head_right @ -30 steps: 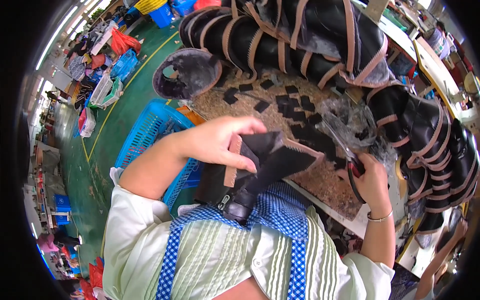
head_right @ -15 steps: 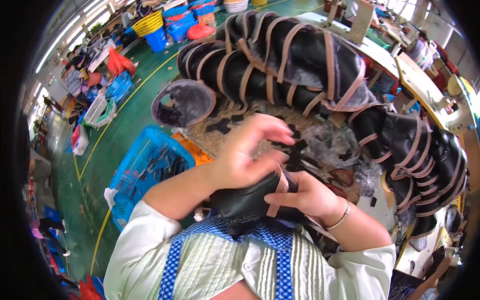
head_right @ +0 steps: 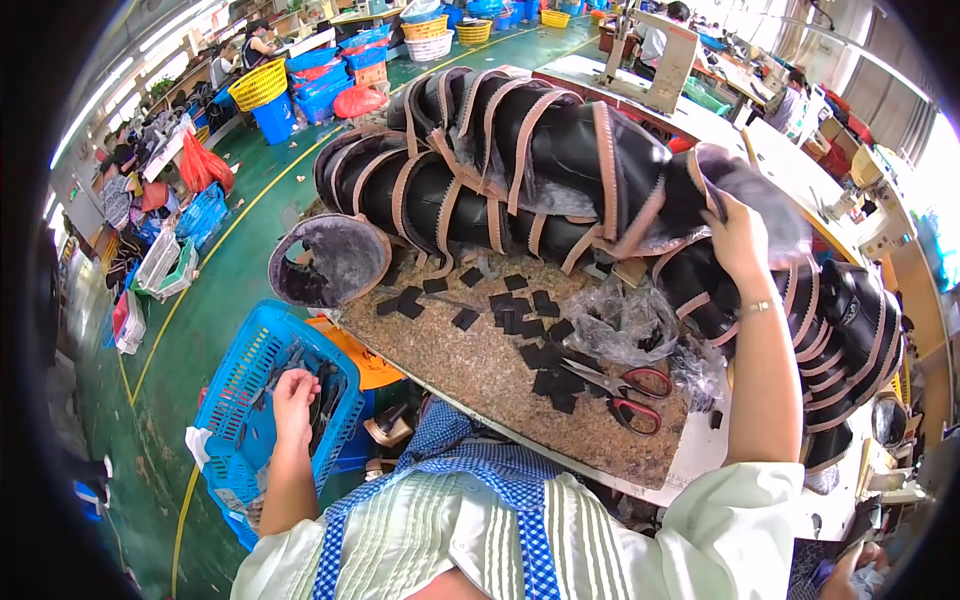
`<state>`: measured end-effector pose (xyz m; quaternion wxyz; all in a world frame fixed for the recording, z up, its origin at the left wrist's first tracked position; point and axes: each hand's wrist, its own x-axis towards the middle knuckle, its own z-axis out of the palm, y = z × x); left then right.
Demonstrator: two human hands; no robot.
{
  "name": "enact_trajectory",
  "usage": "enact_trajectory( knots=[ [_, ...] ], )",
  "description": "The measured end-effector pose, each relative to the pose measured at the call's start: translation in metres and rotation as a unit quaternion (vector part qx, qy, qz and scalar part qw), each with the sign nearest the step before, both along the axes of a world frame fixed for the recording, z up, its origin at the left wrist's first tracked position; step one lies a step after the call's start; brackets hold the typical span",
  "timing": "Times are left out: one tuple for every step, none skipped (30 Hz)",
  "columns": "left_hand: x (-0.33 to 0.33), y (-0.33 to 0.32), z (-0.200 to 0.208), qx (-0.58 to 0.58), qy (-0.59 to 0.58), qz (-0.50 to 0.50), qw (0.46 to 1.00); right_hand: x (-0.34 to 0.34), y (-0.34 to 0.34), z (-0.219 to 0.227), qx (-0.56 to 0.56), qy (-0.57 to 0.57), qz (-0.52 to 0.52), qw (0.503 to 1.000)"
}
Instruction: Trimming excess material and checking zippers on footwear uppers at a factory workbench.
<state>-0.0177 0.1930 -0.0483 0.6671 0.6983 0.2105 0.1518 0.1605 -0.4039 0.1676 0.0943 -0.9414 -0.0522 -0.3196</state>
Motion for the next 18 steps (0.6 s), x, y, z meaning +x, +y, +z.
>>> enact_trajectory(
  knots=[
    [-0.003, 0.004, -0.003, 0.002, -0.005, 0.013, 1.0, 0.015, -0.008, -0.01, 0.136, 0.026, 0.043, 0.989],
    [-0.008, 0.007, -0.006, 0.003, -0.007, 0.03, 1.0, 0.026, -0.007, -0.015, 0.268, 0.055, 0.089, 0.958],
    [-0.011, 0.009, -0.007, 0.002, -0.012, 0.029, 1.0, 0.029, -0.007, -0.018, 0.414, 0.075, 0.154, 0.894],
    [-0.016, 0.01, -0.01, 0.0, -0.011, 0.037, 0.999, 0.031, 0.0, -0.019, 0.47, 0.071, 0.206, 0.855],
    [-0.022, 0.012, -0.012, -0.003, -0.003, 0.034, 0.999, 0.032, 0.008, -0.019, 0.524, 0.068, 0.256, 0.809],
    [-0.027, 0.014, -0.014, -0.006, 0.006, 0.031, 0.999, 0.03, 0.017, -0.023, 0.578, 0.069, 0.277, 0.765],
    [-0.032, 0.016, -0.015, -0.007, 0.009, 0.039, 0.999, 0.036, 0.017, -0.037, 0.633, 0.068, 0.287, 0.716],
    [-0.038, 0.019, -0.019, -0.033, 0.026, 0.039, 0.998, 0.047, 0.026, -0.056, 0.7, 0.068, 0.299, 0.645],
    [-0.045, 0.022, -0.021, -0.057, 0.044, 0.04, 0.997, 0.064, 0.015, -0.087, 0.745, 0.076, 0.265, 0.607],
    [-0.052, 0.029, -0.036, -0.088, 0.022, 0.044, 0.995, 0.074, 0.02, -0.113, 0.768, 0.101, 0.218, 0.593],
    [-0.051, 0.019, -0.028, -0.127, 0.006, 0.061, 0.99, 0.076, 0.015, -0.132, 0.785, 0.117, 0.256, 0.552],
    [-0.047, 0.025, -0.036, -0.128, -0.008, 0.045, 0.991, 0.07, 0.027, -0.124, 0.789, 0.047, 0.173, 0.587],
    [-0.044, 0.031, -0.04, -0.117, 0.0, 0.036, 0.993, 0.073, 0.001, -0.133, 0.774, 0.027, 0.164, 0.611],
    [-0.034, 0.032, -0.035, -0.086, -0.002, -0.004, 0.996, 0.05, -0.012, -0.119, 0.806, 0.024, 0.172, 0.566],
    [-0.041, 0.05, -0.044, -0.096, 0.021, 0.014, 0.995, 0.043, 0.006, -0.103, 0.789, 0.012, 0.152, 0.595],
    [-0.05, 0.065, -0.05, -0.068, 0.104, 0.045, 0.991, 0.059, 0.015, -0.112, 0.764, -0.016, 0.097, 0.637],
    [-0.063, 0.076, -0.067, -0.045, 0.165, 0.063, 0.983, 0.066, -0.029, -0.117, 0.681, 0.025, 0.132, 0.719],
    [-0.074, 0.094, -0.084, -0.032, 0.205, 0.093, 0.974, 0.058, 0.004, -0.104, 0.679, -0.002, 0.102, 0.727]
  ],
)
